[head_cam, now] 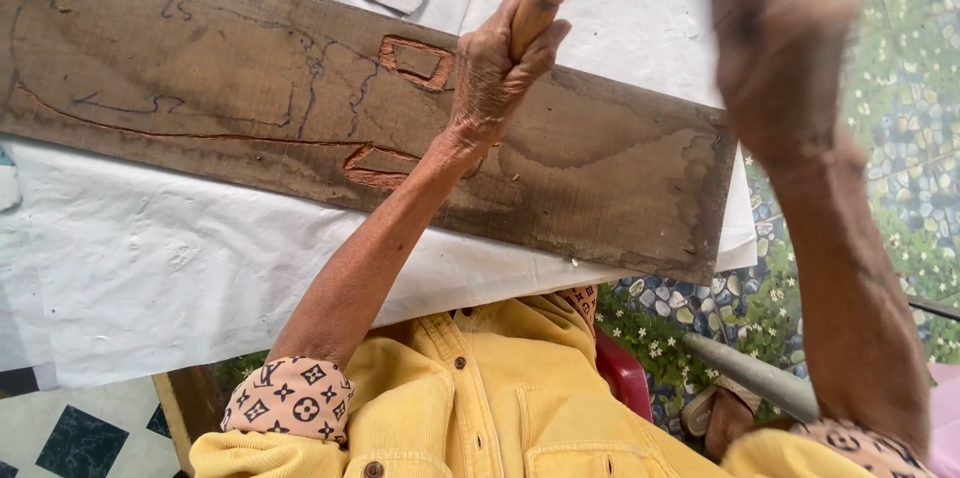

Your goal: Using a hammer and chisel to carve a decorative outline into a wooden board.

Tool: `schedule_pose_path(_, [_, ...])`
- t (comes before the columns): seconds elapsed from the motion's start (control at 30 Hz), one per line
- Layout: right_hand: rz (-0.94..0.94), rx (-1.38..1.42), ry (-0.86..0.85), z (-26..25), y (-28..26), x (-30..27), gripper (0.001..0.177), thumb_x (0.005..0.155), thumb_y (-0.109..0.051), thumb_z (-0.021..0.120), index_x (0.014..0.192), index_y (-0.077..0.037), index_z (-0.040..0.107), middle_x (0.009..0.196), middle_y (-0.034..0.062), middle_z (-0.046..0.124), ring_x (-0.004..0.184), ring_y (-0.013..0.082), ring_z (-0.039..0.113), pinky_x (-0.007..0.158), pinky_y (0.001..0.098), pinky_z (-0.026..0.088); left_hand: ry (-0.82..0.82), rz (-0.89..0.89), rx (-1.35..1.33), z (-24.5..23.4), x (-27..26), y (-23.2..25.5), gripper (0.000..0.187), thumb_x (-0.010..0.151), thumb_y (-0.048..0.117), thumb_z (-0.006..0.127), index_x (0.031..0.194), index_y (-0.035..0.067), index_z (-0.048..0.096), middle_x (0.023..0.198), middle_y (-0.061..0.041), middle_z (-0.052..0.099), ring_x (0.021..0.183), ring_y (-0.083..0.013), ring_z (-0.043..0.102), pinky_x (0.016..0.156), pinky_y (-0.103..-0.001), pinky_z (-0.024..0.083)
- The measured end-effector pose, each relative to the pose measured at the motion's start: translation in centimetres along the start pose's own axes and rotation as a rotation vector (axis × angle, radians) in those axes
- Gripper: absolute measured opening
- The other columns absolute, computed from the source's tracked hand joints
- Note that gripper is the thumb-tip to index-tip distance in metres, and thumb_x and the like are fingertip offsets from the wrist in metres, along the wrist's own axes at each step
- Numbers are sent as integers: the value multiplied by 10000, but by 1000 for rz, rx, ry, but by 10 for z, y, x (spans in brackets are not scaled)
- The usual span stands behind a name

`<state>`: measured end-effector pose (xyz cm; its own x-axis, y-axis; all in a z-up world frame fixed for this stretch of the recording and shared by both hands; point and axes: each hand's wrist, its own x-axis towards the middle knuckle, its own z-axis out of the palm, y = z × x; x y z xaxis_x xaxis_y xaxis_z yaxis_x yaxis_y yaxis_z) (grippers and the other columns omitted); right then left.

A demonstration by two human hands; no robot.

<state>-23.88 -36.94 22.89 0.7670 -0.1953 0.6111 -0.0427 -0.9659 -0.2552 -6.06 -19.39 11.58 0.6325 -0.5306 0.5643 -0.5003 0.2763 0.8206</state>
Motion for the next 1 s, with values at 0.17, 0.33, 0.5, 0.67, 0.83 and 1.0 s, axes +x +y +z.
schedule_pose_path(0.17, [20,-51,-269,-6,-25,3,217,1269,5,659,1469,76,708,748,90,547,529,182,434,393,347,379,51,12,-37,7,1,-12,242,1016,377,645,934,177,535,772,53,468,636,-81,435,519,-224,425])
schedule_pose_path(0.33, [98,-108,-100,-35,3,-1,178,1448,-54,653,1357,99,660,949,160,674,707,224,605,611,385,532,22,51,-145,8,8,-17,201,1044,338,622,976,168,538,775,44,478,605,-78,479,502,-203,515])
schedule_pose_path(0.5, [300,-80,261,-8,36,-19,389,1411,-264,619,1135,-8,716,837,55,606,668,144,585,543,287,449,21,-14,-46,1,2,-1,168,1021,300,653,962,164,572,717,68,453,575,-77,391,477,-226,404])
schedule_pose_path(0.67, [-33,-125,-355,8,-30,1,221,1223,-116,619,1360,30,711,688,42,536,463,144,419,380,313,386,9,-42,-37,2,1,-10,207,1019,349,645,962,162,574,742,45,506,601,-75,470,493,-227,496])
schedule_pose_path(0.83, [128,93,-55,-19,-42,10,222,1326,14,602,1531,95,625,865,136,623,584,175,523,442,289,472,12,-24,-96,-1,-3,-8,213,1032,337,638,939,181,528,754,54,423,623,-91,382,549,-263,361])
schedule_pose_path(1.0, [334,369,47,-40,-51,8,347,1328,-246,480,1499,44,564,809,37,397,574,102,370,435,220,323,7,-21,-13,1,0,-14,303,1033,445,605,1014,143,585,745,33,514,589,-81,494,496,-228,513])
